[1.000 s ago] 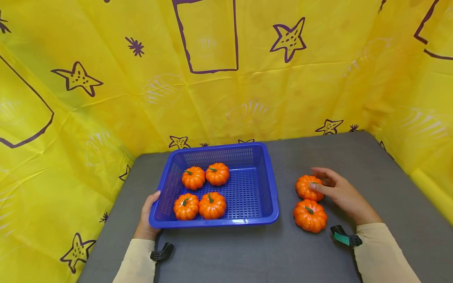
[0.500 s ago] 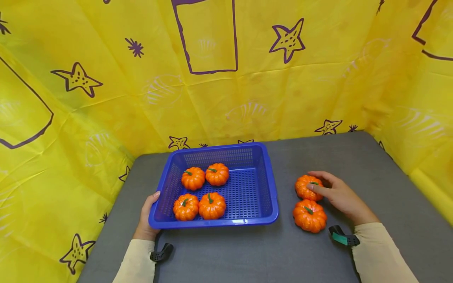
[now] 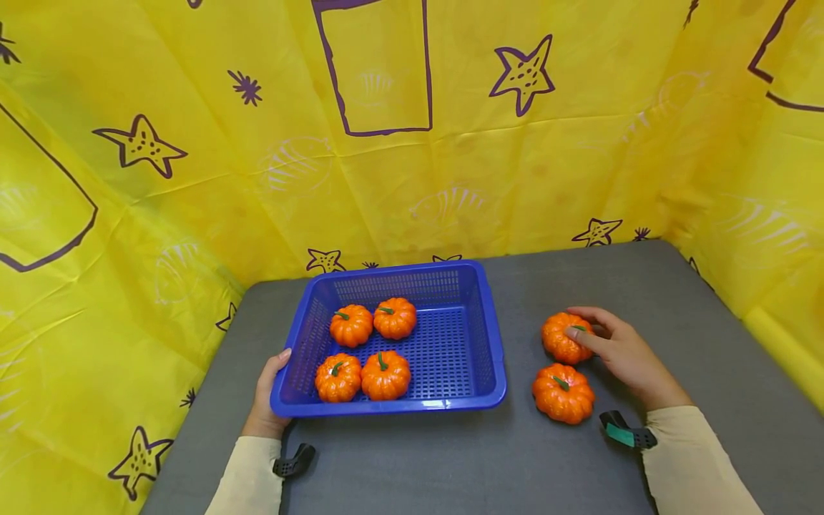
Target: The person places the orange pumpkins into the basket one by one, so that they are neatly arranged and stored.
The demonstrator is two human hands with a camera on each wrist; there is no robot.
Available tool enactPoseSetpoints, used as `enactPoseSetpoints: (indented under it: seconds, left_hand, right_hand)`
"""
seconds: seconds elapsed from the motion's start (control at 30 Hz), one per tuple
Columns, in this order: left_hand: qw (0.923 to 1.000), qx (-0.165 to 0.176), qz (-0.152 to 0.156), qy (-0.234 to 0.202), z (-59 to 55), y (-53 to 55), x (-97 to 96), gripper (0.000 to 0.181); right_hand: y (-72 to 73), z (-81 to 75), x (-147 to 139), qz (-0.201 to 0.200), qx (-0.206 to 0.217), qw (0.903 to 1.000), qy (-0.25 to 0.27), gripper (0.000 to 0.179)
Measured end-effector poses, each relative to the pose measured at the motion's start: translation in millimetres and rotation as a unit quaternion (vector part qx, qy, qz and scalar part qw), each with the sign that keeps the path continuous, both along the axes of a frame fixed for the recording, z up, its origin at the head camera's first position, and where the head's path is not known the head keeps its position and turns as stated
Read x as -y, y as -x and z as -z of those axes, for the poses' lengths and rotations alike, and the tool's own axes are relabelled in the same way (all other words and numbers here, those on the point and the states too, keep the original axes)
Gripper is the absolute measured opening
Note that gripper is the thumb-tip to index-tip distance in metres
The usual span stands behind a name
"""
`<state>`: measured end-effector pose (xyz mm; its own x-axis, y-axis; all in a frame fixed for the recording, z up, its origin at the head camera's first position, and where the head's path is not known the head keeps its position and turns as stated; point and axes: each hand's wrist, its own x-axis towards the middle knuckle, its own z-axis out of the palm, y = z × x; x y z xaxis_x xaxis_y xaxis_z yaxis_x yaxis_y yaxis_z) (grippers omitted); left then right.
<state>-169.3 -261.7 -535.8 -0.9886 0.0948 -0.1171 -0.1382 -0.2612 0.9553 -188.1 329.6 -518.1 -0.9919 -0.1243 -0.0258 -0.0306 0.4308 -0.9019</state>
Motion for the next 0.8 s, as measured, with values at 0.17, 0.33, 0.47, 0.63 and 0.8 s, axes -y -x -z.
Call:
enactPoseSetpoints:
  seconds: [0.17, 0.33, 0.47, 0.63, 0.8]
  left_hand:
    - [1.0, -0.001, -0.002, -0.001, -0.7, -0.4, -0.8, 0.072]
    - [1.0, -0.001, -0.005, 0.0, -0.4, -0.1, -1.0, 0.072]
    - [1.0, -0.001, -0.006, -0.001, 0.5, 0.2, -0.9, 0.07]
    - [1.0, 0.0, -0.006, -0.003, 1.3, 0.2, -0.7, 0.071]
    - [0.9999, 0.007, -0.011, 0.003, 1.0, 0.6, -0.2, 0.073]
  right_hand:
    - [-0.8, -1.6, -1.3, 0.006, -0.012, 0.9995, 0.028, 0.051]
    - [-0.8, -2.1, -2.0, 0.007, -0.031, 0.9981, 0.053, 0.045]
    - [-0.9, -1.2, -4.0, 0.01, -0.035, 0.9974, 0.062, 0.043]
    - [-1.5, -2.8, -4.0, 0.017, -0.041, 0.9971, 0.062, 0.043]
    - [-2.4, -7.5, -1.3, 0.016, -0.044, 0.996, 0.076, 0.042]
